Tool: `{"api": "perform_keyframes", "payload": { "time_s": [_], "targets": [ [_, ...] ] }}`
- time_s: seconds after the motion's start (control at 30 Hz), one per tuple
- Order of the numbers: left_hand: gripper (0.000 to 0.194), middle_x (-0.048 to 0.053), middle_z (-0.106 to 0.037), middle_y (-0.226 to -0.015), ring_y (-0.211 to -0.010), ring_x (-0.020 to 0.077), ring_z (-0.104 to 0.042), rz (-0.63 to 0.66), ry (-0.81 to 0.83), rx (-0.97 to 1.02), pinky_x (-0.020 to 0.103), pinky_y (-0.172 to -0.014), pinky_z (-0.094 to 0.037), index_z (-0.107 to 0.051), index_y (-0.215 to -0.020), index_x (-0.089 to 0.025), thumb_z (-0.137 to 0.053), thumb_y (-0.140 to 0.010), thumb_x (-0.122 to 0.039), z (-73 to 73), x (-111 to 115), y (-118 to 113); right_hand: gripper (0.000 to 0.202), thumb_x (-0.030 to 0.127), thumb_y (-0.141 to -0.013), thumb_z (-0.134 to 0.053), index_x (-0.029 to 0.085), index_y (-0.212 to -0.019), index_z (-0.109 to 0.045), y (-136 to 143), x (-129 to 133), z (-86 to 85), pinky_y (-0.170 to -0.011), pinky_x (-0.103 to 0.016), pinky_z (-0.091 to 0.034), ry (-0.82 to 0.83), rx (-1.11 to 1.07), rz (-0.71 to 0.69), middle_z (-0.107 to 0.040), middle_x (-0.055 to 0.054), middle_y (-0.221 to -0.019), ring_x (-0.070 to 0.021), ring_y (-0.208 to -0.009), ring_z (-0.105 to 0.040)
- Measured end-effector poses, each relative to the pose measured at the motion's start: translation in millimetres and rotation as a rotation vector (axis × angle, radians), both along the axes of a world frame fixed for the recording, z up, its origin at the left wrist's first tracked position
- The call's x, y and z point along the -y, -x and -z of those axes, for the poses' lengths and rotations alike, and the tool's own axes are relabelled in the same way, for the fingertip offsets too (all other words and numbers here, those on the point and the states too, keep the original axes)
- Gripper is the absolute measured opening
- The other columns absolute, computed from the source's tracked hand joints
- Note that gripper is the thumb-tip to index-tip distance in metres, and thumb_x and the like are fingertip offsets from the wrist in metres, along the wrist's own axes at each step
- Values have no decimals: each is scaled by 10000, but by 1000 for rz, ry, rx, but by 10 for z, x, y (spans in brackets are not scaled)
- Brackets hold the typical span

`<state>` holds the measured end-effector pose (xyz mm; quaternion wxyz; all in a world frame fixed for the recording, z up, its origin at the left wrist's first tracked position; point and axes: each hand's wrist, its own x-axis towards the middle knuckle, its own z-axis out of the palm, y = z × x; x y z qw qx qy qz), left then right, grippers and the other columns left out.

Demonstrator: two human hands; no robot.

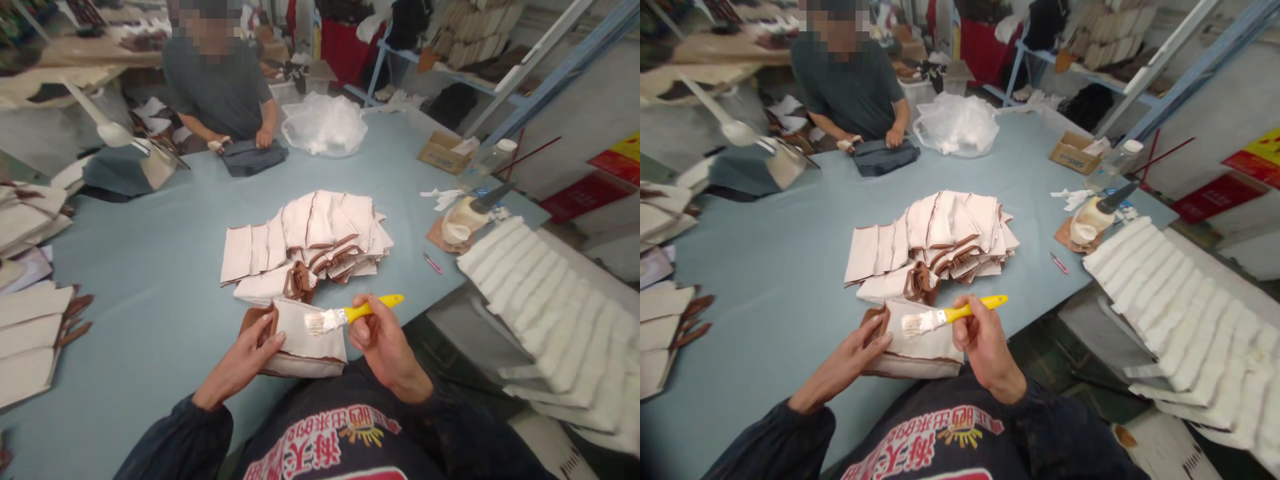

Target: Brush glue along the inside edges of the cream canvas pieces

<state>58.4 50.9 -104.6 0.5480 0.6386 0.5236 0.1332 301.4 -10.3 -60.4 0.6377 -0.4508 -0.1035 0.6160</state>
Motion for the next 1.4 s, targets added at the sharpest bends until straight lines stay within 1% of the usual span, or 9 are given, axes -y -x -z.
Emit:
{"api": "perform_keyframes", "payload": {
  "time_s": [0.1,0.27,0.4,0.53,0.73,0.83,1.0,1.23,1.4],
  "targets": [
    [601,140,-584,-1499,-1403,336,-507,-6,-179,-15,500,-1198,-371,-594,-1380,-153,-467,-925,-524,161,-121,-5,383,535,-720,-832,192,-788,-674,38,48,36,-399,-179,-295,19,15,45,-445,99,-422,-60,-379,-333],
    [246,93,-729,-982,-984,283,-673,68,-278,-16,458,-954,-541,-659,-906,-182,-458,-873,-319,172,-148,-41,361,513,-719,-834,201,-791,-669,-3,49,60,-395,-180,-301,10,54,150,-434,105,-422,-62,-375,-328],
    [211,98,-707,-1139,-1101,258,-650,91,-434,-45,428,-996,-522,-651,-962,-207,-451,-897,-216,68,159,-32,376,533,-711,-840,206,-794,-673,-138,20,64,-397,-178,-307,-19,24,159,-418,111,-414,-61,-374,-314],
    [246,151,-612,-1374,-1283,283,-568,102,-723,-222,487,-1059,-493,-645,-1064,-202,-449,-931,-136,141,540,-96,359,496,-685,-865,206,-769,-670,-275,-25,124,-395,-168,-290,6,-82,96,-384,124,-400,-52,-368,-282],
    [122,174,-648,-1117,-1003,334,-582,58,-905,-628,527,-852,-526,-661,-966,-161,-555,-947,-217,224,782,-306,309,465,-741,-824,204,-786,-667,-495,-78,245,-398,-176,-288,20,-160,8,-395,115,-413,-62,-379,-299],
    [174,171,-652,-1049,-949,335,-572,16,-900,-692,516,-816,-503,-682,-928,-163,-527,-971,-228,158,719,-388,300,464,-759,-808,208,-797,-657,-618,-96,281,-399,-184,-286,31,-168,-32,-403,111,-421,-67,-378,-306],
    [192,94,-713,-923,-933,271,-634,111,-789,-507,435,-865,-497,-642,-858,-206,-506,-979,-266,38,521,-488,308,492,-784,-775,212,-815,-651,-821,-111,305,-405,-199,-296,9,-113,-43,-421,104,-433,-77,-381,-336],
    [192,-5,-646,-644,-596,170,-616,137,-588,-409,284,-582,-444,-523,-729,-230,-471,-912,-256,107,456,-766,367,552,-786,-746,199,-826,-656,-1019,-83,337,-401,-203,-295,3,-36,-43,-452,97,-439,-75,-380,-352],
    [250,-4,-644,-646,-574,160,-612,133,-488,-359,262,-541,-432,-535,-702,-218,-465,-931,-292,33,440,-917,407,590,-780,-739,190,-800,-664,-1029,-73,307,-403,-197,-298,7,13,-64,-467,89,-422,-71,-375,-352]
  ]
}}
